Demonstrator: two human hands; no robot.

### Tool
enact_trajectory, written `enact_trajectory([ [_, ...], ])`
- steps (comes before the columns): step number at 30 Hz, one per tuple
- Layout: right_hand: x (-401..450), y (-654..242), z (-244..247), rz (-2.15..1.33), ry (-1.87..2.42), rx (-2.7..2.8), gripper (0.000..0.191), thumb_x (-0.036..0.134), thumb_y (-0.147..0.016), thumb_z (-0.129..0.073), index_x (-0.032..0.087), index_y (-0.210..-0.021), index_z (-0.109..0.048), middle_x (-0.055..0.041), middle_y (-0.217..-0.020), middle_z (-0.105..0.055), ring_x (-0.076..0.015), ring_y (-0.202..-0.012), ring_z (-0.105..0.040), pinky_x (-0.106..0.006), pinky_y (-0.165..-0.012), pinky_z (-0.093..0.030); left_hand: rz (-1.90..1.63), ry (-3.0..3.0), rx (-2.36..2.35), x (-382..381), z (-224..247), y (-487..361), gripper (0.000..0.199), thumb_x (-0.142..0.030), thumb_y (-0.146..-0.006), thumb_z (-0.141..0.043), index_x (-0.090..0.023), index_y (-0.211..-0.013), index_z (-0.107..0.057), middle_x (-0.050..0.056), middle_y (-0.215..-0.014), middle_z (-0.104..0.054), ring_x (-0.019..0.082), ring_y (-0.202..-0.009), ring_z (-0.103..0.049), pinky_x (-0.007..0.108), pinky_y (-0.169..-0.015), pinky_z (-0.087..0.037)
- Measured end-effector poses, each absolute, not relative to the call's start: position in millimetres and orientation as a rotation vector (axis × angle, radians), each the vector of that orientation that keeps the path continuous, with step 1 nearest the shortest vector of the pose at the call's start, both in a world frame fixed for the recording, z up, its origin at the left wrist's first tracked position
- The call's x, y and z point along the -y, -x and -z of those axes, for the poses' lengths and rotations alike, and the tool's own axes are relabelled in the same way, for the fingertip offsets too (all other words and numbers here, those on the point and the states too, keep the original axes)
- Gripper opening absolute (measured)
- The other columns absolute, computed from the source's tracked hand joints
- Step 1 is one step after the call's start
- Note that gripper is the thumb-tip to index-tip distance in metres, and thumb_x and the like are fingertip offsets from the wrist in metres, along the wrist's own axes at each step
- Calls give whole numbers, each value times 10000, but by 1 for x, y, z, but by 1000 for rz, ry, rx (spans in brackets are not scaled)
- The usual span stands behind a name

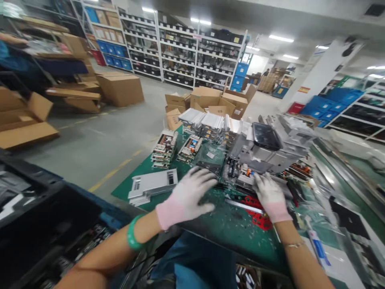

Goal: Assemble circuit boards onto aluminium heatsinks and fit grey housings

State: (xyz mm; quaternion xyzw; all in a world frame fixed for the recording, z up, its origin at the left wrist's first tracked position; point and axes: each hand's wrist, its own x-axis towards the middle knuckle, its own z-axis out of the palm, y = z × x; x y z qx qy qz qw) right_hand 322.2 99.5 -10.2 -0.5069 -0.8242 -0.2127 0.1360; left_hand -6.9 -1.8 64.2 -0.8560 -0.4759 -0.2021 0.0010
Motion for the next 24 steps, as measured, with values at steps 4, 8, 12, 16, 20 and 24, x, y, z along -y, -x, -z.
enact_trajectory([
  [4,-98,-386,13,692,1403,2379,445,346,-930,-401,118,-1265,-585,-184,-1171,-627,-321,-1192,-522,-422,-946,-463,638,2304,1992,34,-53,110,818,-680,-753,-602,-147,-1357,-462,159,-1433,-488,350,-1348,-415,536,-1130,-333],
  [8,-92,-439,4,793,1535,2394,426,389,-884,-425,171,-1135,-692,-183,-919,-658,-319,-891,-604,-434,-805,-467,634,2189,2318,55,-24,169,978,-745,-690,-600,-131,-1416,-368,171,-1503,-389,356,-1325,-451,462,-1066,-440],
  [12,-65,-439,-18,905,1548,2397,381,410,-857,-515,152,-1021,-742,-174,-756,-624,-284,-746,-573,-444,-858,-440,720,2163,2453,57,-5,180,968,-750,-698,-596,-141,-1415,-368,161,-1492,-404,347,-1319,-461,436,-1055,-453],
  [16,-9,-390,-36,953,1338,2440,357,401,-898,-531,168,-1117,-691,-81,-709,-596,-261,-727,-568,-491,-950,-430,850,2199,2484,49,-5,182,979,-756,-649,-639,-141,-1379,-422,159,-1381,-528,354,-1237,-540,440,-1029,-479],
  [20,46,-318,-35,792,1142,2397,260,291,-920,-560,206,-1146,-656,-58,-829,-639,-235,-839,-598,-493,-1029,-389,929,2100,2546,42,-15,177,960,-771,-657,-608,-179,-1388,-418,138,-1344,-570,371,-1209,-564,461,-998,-507],
  [24,66,-256,-14,431,1032,2358,210,238,-930,-530,214,-1083,-672,-28,-818,-643,-193,-844,-605,-461,-1087,-328,832,2035,2589,36,-26,165,915,-743,-704,-588,-194,-1407,-384,82,-1335,-585,368,-1194,-576,479,-1005,-502],
])
